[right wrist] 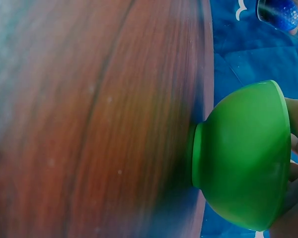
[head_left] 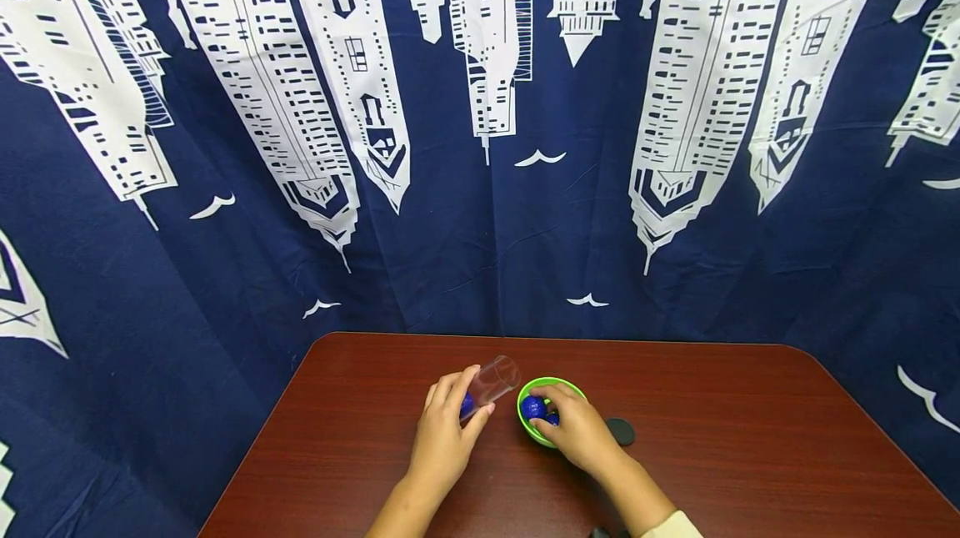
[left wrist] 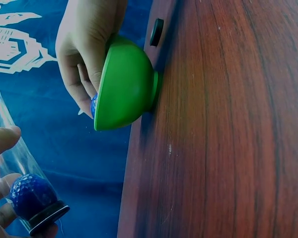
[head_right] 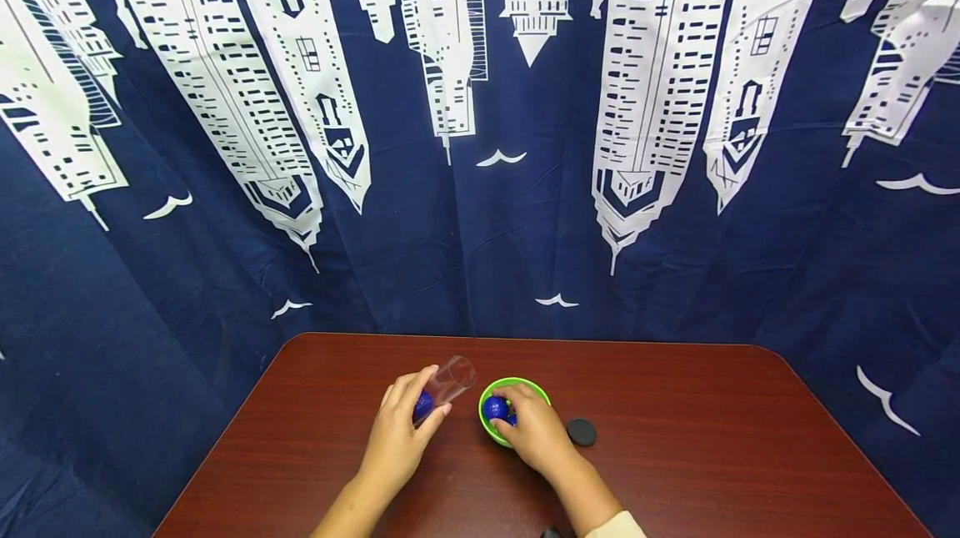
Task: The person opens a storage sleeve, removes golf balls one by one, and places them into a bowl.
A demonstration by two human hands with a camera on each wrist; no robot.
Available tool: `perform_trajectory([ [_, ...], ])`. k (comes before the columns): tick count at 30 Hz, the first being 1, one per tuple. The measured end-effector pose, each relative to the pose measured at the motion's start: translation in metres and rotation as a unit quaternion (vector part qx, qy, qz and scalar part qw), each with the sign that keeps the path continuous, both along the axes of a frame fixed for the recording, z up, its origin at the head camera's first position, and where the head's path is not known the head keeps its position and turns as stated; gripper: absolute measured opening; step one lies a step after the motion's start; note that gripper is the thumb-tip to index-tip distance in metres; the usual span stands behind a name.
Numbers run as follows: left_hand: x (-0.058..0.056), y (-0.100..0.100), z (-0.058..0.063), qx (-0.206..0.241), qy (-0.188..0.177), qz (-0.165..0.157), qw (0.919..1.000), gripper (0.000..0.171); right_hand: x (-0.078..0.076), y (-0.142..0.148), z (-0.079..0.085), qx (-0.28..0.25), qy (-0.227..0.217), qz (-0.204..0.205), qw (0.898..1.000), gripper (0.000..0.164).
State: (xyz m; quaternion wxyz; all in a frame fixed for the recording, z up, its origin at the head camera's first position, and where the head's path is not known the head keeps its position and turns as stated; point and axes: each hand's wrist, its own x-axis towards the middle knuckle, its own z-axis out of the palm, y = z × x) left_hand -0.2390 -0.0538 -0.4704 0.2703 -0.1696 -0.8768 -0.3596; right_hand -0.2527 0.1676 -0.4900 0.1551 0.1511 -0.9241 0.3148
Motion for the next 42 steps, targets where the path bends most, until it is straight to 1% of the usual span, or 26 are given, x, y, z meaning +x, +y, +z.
perform_trajectory([
  [6,0.0007,-0.0001,-0.0011,0.002,0.004,-0.004,1.0000,0.058,0.0002,-0.0013,0.0011,0.038,-0.008,-0.007,0.999,0.038],
  [10,0.0009,0.0005,-0.0016,0.000,0.006,-0.008,1.0000,0.058,0.0005,-0.0016,0.0033,0.050,-0.021,-0.011,0.998,0.037],
  [19,0.0014,0.0024,-0.0014,-0.004,0.013,-0.009,0.9999,0.057,-0.0002,-0.0013,0.0047,0.061,-0.036,-0.017,0.997,0.035],
  [23,0.0030,0.0034,-0.0002,-0.005,0.009,-0.015,0.9998,0.057,-0.0007,-0.0015,0.0046,0.066,-0.041,-0.022,0.997,0.035],
  [29,0.0039,0.0038,0.0019,-0.001,0.001,-0.014,0.9999,0.056,-0.0014,-0.0018,0.0056,0.069,-0.043,-0.021,0.996,0.036],
  [35,0.0039,0.0036,0.0016,0.002,0.008,-0.016,0.9998,0.057,-0.0024,-0.0023,0.0034,0.068,-0.055,-0.029,0.996,0.037],
  [42,0.0023,0.0033,0.0012,0.000,0.026,-0.018,0.9995,0.057,-0.0026,-0.0024,0.0028,0.069,-0.045,-0.026,0.996,0.037],
])
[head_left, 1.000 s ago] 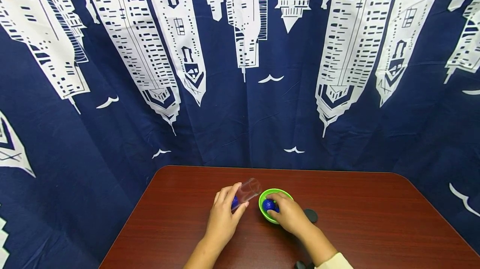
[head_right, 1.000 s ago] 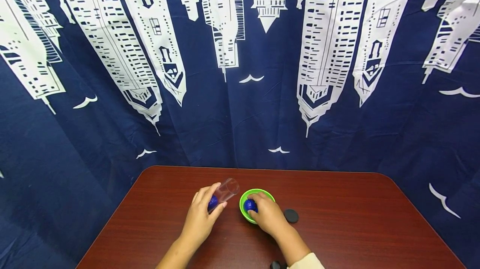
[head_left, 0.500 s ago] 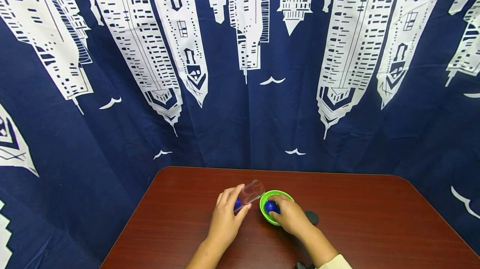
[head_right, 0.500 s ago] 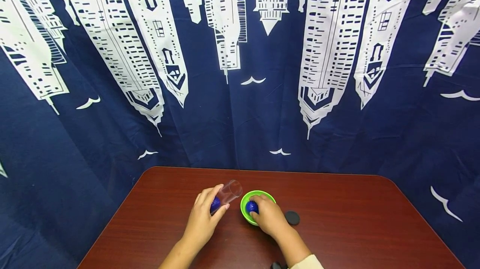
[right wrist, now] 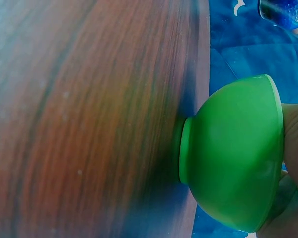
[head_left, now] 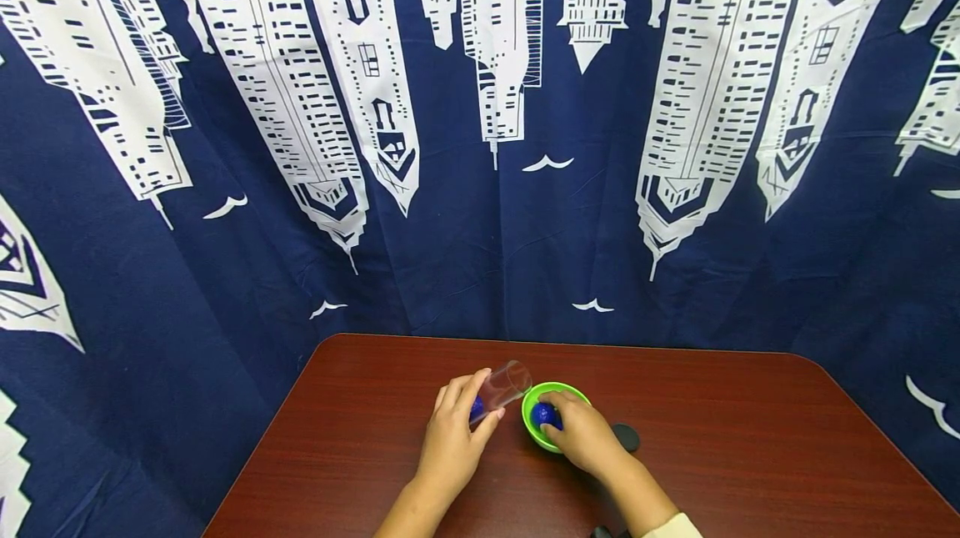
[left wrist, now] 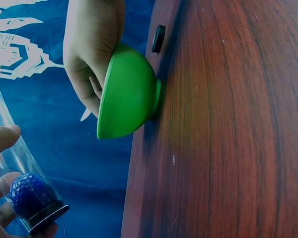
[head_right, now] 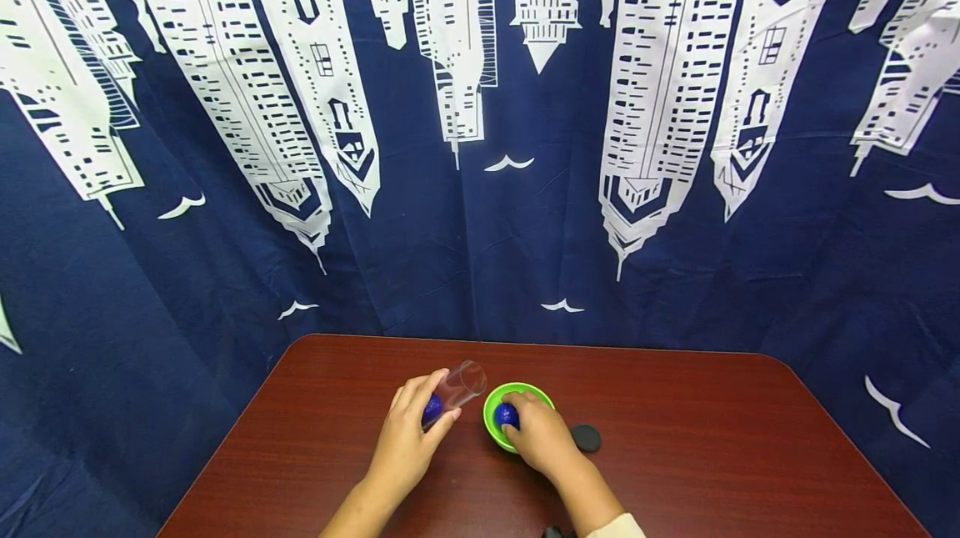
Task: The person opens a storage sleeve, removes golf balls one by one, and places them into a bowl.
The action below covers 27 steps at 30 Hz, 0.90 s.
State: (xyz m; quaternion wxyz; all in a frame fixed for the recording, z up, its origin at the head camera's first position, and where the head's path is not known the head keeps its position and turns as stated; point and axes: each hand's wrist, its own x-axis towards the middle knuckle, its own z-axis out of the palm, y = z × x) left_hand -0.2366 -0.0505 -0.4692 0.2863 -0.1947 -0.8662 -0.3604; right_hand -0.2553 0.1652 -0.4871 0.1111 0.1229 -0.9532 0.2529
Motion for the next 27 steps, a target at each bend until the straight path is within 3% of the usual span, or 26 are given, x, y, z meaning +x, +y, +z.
perform_trajectory([
  [8,0.0004,-0.0001,0.0007,0.001,-0.003,0.000,1.0000,0.057,-0.0002,0.0002,0.0022,-0.006,-0.024,-0.011,1.000,0.041],
  [27,0.0010,-0.0006,0.0009,0.005,-0.013,0.003,0.9999,0.056,0.0010,-0.0032,0.0039,0.004,-0.025,-0.006,1.000,0.043],
])
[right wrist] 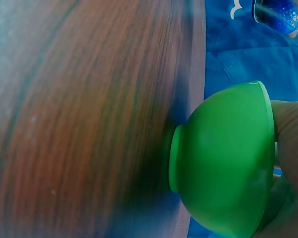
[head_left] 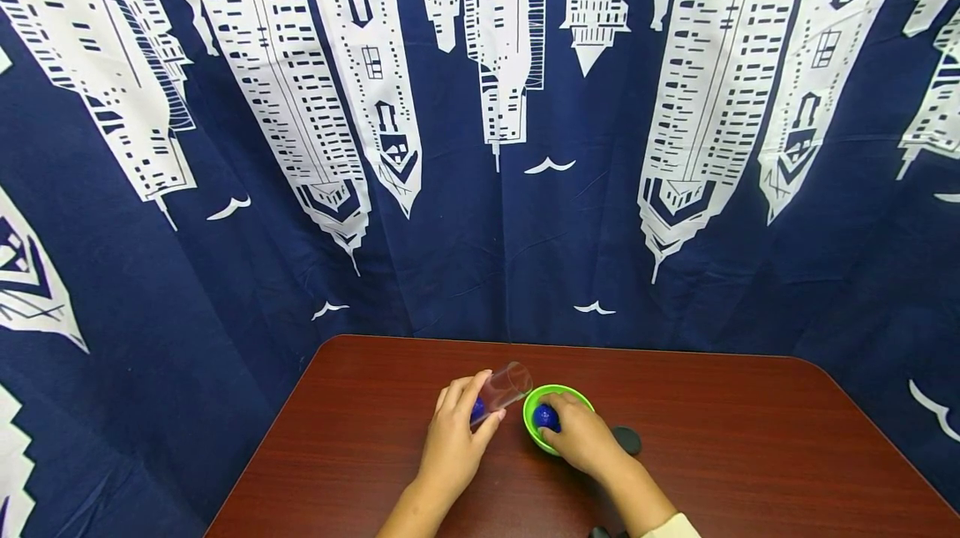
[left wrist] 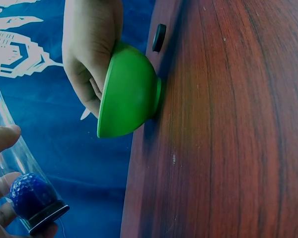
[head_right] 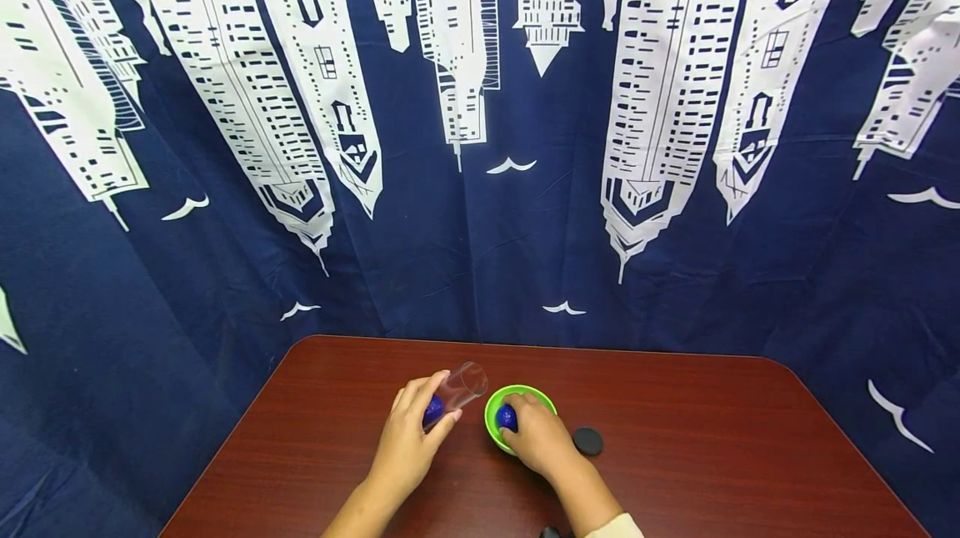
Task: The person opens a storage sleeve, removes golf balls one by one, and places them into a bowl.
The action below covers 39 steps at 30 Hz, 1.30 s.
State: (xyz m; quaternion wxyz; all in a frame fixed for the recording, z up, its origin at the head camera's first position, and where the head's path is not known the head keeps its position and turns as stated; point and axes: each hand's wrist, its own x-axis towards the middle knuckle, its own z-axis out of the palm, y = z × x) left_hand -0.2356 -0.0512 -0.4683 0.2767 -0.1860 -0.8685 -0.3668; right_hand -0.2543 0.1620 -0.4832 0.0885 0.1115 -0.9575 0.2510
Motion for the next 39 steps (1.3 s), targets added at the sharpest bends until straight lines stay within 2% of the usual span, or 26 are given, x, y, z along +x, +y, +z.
perform_trajectory([
  [12,0.000,0.000,-0.002,-0.004,0.021,0.003,0.9998,0.057,0.005,0.001,0.000,-0.038,0.040,-0.009,0.998,0.038],
  [21,0.001,0.001,0.000,0.001,0.028,-0.003,0.9996,0.059,0.009,0.006,0.004,-0.104,0.065,-0.015,0.992,0.034],
  [29,0.001,0.001,0.004,0.006,0.040,0.005,0.9992,0.059,0.014,0.013,0.015,-0.215,0.061,-0.005,0.975,0.032],
  [35,-0.001,0.000,0.007,-0.013,0.056,0.013,0.9982,0.059,0.023,0.014,0.026,-0.283,0.033,0.007,0.958,0.031],
  [39,-0.002,0.000,0.009,-0.028,0.065,0.015,0.9973,0.059,0.031,0.013,0.030,-0.312,0.029,0.027,0.949,0.030],
])
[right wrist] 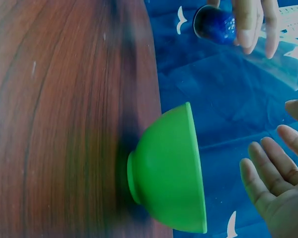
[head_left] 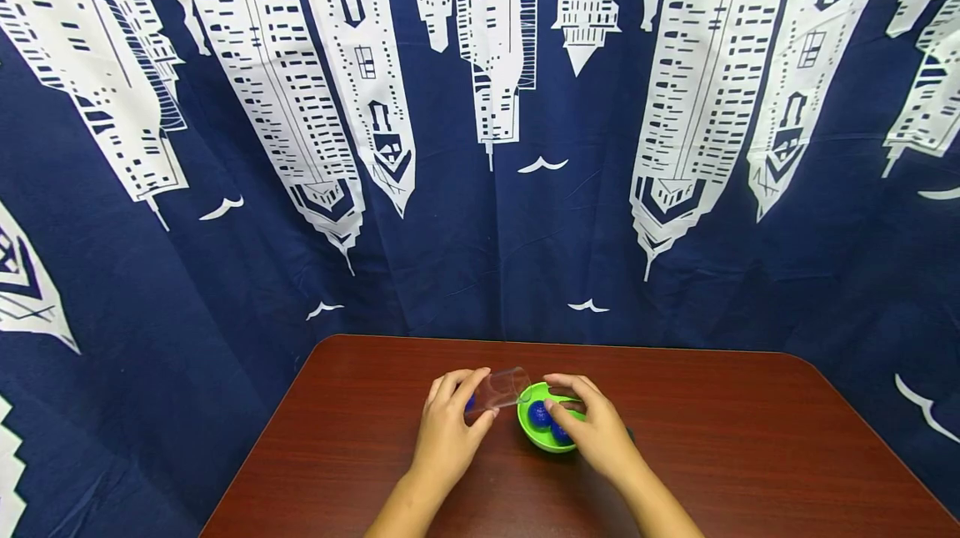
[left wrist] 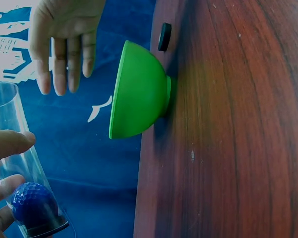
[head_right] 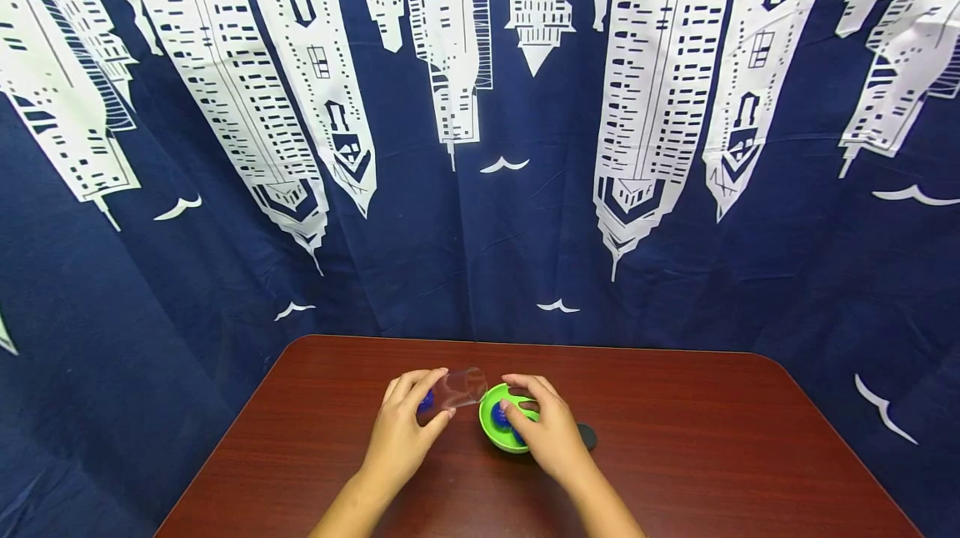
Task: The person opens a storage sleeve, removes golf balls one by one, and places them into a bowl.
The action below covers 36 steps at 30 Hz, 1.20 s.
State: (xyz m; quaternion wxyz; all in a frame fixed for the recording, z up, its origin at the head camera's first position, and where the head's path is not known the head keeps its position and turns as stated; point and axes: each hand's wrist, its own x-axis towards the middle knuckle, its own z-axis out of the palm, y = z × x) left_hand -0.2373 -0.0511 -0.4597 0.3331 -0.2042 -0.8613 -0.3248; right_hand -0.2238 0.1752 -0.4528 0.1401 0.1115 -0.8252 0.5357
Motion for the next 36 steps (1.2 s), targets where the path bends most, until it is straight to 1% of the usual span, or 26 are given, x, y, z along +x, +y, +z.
perform_trajectory([
  [4,-0.001,-0.001,0.002,-0.016,0.011,0.005,0.9998,0.059,0.006,-0.002,0.004,-0.014,-0.004,0.020,1.000,0.034],
  [8,0.000,-0.001,0.003,-0.024,0.012,0.012,0.9996,0.060,0.009,-0.004,0.005,-0.025,-0.006,0.044,0.999,0.039],
  [13,0.001,-0.001,0.004,-0.030,0.005,0.014,0.9994,0.061,0.009,-0.008,0.002,-0.037,0.008,0.072,0.997,0.044],
  [15,0.001,0.000,0.004,-0.034,0.008,0.015,0.9993,0.060,0.009,-0.009,0.001,-0.042,0.012,0.081,0.996,0.044],
  [17,0.001,0.000,0.004,-0.040,0.013,0.018,0.9990,0.060,0.011,-0.010,0.000,-0.046,0.006,0.088,0.995,0.044],
  [21,0.001,0.000,0.002,-0.051,0.025,0.021,0.9982,0.060,0.011,-0.012,-0.003,-0.052,0.017,0.102,0.993,0.045],
  [26,0.002,0.000,0.001,-0.063,0.036,0.023,0.9971,0.061,0.011,-0.013,-0.006,-0.066,0.030,0.106,0.992,0.044],
  [32,0.002,0.000,0.000,-0.083,0.065,0.018,0.9943,0.060,0.013,-0.014,-0.006,-0.080,0.010,0.089,0.993,0.043],
  [36,0.003,-0.001,0.001,-0.098,0.074,0.015,0.9923,0.059,0.014,-0.015,-0.006,-0.093,-0.004,0.086,0.992,0.043],
])
